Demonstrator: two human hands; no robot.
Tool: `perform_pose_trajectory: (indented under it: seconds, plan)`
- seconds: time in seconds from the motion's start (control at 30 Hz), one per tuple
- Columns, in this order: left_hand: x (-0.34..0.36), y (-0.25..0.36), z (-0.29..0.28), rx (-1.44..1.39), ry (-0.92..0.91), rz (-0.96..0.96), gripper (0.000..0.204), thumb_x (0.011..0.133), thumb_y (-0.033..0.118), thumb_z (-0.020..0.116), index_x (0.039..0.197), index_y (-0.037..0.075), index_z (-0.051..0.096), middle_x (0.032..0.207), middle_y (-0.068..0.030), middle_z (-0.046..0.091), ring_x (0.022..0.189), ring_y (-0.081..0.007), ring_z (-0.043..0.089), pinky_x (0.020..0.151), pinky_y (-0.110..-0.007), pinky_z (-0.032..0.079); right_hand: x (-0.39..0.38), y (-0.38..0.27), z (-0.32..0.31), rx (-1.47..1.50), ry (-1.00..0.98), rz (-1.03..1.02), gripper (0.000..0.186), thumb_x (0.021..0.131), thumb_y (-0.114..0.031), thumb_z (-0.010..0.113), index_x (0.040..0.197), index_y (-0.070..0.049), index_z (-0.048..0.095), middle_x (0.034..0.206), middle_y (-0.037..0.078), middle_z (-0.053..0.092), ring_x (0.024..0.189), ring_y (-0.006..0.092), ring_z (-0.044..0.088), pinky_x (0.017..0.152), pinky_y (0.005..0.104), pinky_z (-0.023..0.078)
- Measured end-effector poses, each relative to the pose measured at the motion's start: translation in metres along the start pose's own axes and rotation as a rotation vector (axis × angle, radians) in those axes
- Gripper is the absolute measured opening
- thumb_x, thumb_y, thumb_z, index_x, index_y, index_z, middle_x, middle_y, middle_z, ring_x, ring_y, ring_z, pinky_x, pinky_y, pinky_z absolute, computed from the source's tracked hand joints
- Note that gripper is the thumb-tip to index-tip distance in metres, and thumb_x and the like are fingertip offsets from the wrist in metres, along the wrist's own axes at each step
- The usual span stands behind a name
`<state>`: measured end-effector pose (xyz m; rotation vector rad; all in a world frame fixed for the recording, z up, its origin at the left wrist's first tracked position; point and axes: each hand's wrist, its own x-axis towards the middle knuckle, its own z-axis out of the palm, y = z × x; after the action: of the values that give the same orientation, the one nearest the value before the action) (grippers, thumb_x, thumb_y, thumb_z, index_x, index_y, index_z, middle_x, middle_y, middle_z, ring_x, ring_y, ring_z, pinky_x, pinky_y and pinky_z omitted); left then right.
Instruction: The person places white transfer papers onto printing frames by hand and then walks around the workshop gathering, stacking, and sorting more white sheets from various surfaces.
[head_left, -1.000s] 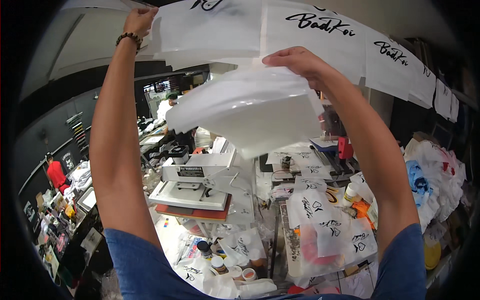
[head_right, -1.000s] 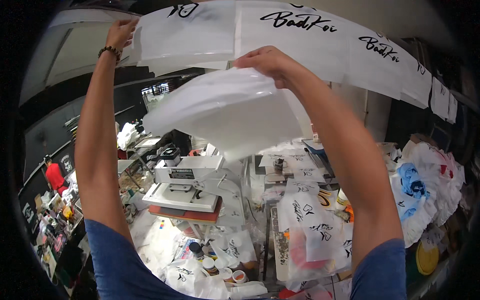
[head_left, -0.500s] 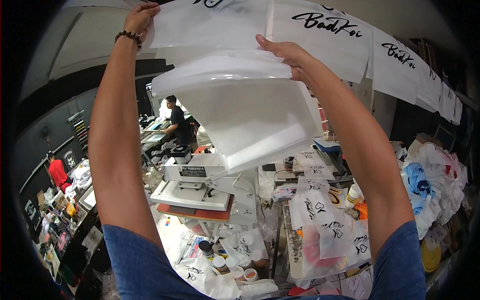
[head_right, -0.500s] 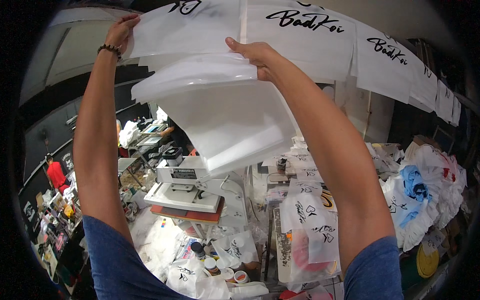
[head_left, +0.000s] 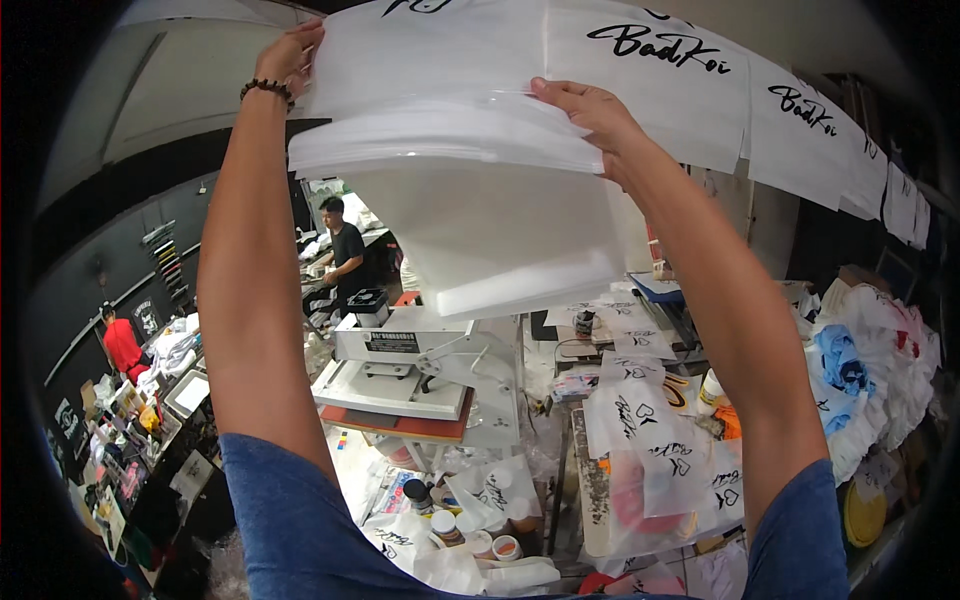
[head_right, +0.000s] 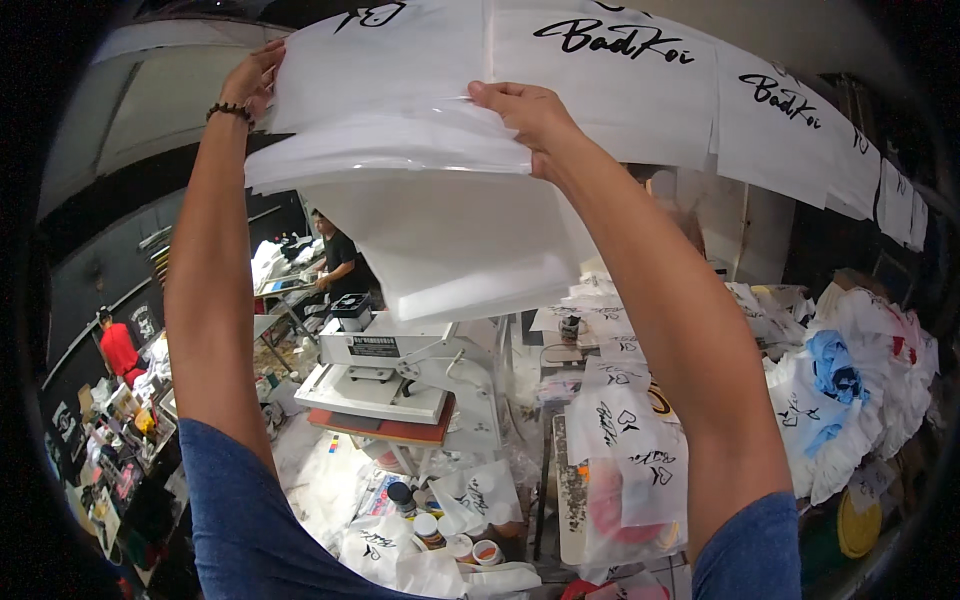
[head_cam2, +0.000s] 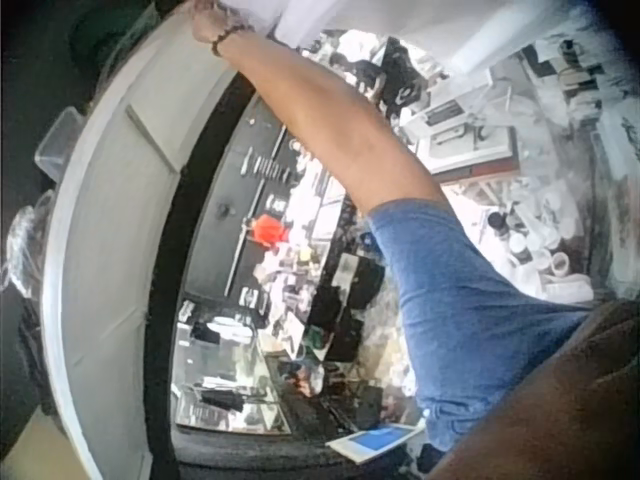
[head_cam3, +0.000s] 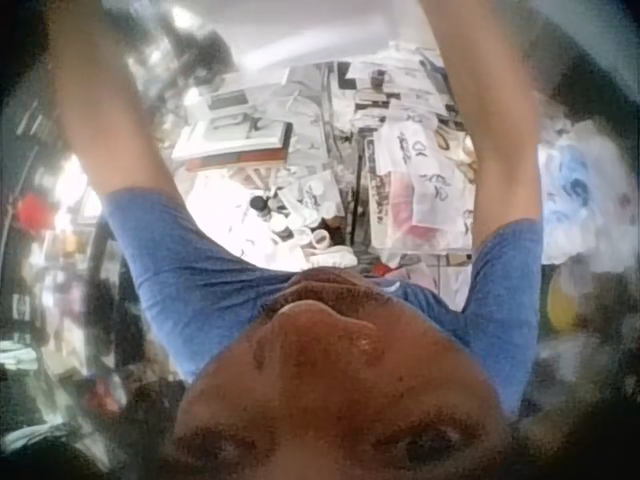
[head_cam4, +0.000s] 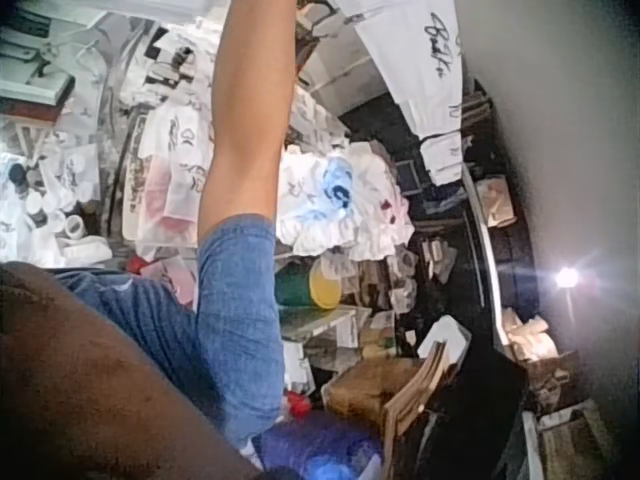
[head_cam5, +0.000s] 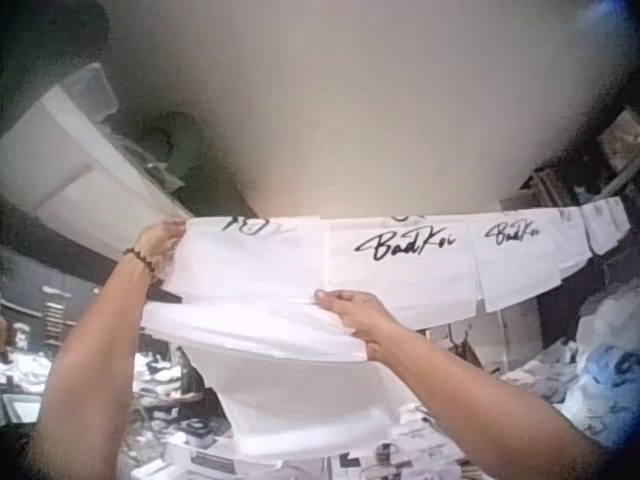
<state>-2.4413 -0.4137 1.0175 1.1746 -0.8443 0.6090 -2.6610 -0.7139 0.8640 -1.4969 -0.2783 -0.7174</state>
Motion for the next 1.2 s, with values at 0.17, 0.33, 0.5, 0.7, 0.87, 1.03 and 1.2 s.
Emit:
perform_pose_trajectory:
  seconds: [0.17,0.33,0.5,0.7,0.87,1.03,1.2]
  plan:
    - [-0.029,0.012,-0.005,-0.014,0.041,0.021,0.033,0.088,0.019,0.066,0.117,0.006,0.058,0.110,-0.0068,0.063,0.099,-0.0192,0.061,0.084,-0.033,0.049,-0.017,0.001,-0.002,-0.120,0.047,-0.040,0.044,0.081,-0.035,0.075,0.107,-0.001,0.063,0.095,0.008,0.065,0.082,0.0168,0.065,0.068,0.0328,0.057]
    - [-0.062,0.019,-0.031,0.180,0.153,0.136,0.040,0.085,0.034,0.070,0.112,0.007,0.060,0.117,-0.0078,0.060,0.104,-0.0181,0.058,0.085,-0.032,0.045,-0.050,0.009,-0.008,-0.145,0.025,0.042,0.047,0.081,-0.035,0.076,0.107,0.001,0.062,0.093,0.009,0.066,0.076,0.0149,0.065,0.064,0.0300,0.057]
    - [-0.152,0.028,-0.061,0.283,-0.087,0.139,0.029,0.087,0.033,0.068,0.099,0.007,0.063,0.082,-0.0027,0.064,0.070,-0.0084,0.057,0.063,-0.022,0.044,-0.097,0.032,-0.026,-0.169,-0.075,0.153,0.042,0.080,-0.031,0.077,0.104,0.001,0.064,0.090,0.009,0.066,0.072,0.0133,0.065,0.062,0.0279,0.056]
    - [-0.290,0.023,-0.053,0.703,-0.505,-0.155,0.027,0.091,0.036,0.062,0.087,0.010,0.064,0.074,0.0008,0.065,0.063,-0.0042,0.053,0.057,-0.020,0.040,-0.160,0.052,-0.047,-0.642,-0.156,-0.046,0.040,0.073,-0.027,0.079,0.108,-0.010,0.071,0.105,0.008,0.066,0.098,0.0159,0.059,0.093,0.0288,0.043]
    - [-0.401,0.020,-0.048,0.733,-0.728,-0.220,0.039,0.094,0.046,0.054,0.092,0.009,0.064,0.074,0.0025,0.061,0.064,-0.0023,0.053,0.056,-0.019,0.041,-0.215,0.073,-0.095,-0.726,-0.179,0.198,0.049,0.081,-0.023,0.073,0.128,-0.017,0.059,0.116,0.014,0.065,0.106,0.0203,0.060,0.098,0.0351,0.043]
    - [-0.533,-0.015,-0.048,0.638,-0.758,-0.893,0.068,0.093,0.064,0.035,0.090,0.002,0.064,0.078,-0.0082,0.068,0.063,-0.0133,0.064,0.056,-0.024,0.050,-0.265,0.110,-0.093,-0.173,-0.224,0.275,0.033,0.082,-0.009,0.070,0.111,0.004,0.061,0.098,0.013,0.067,0.083,0.0177,0.065,0.075,0.0300,0.053]
    - [-0.671,-0.056,-0.062,-0.298,-0.878,-1.438,0.105,0.078,0.082,0.033,0.137,-0.004,0.039,0.130,-0.0243,0.053,0.112,-0.0323,0.059,0.092,-0.042,0.050,-0.321,0.118,-0.063,-0.193,-0.267,0.287,0.033,0.083,-0.009,0.070,0.112,0.004,0.061,0.098,0.012,0.067,0.084,0.0165,0.065,0.076,0.0290,0.053]
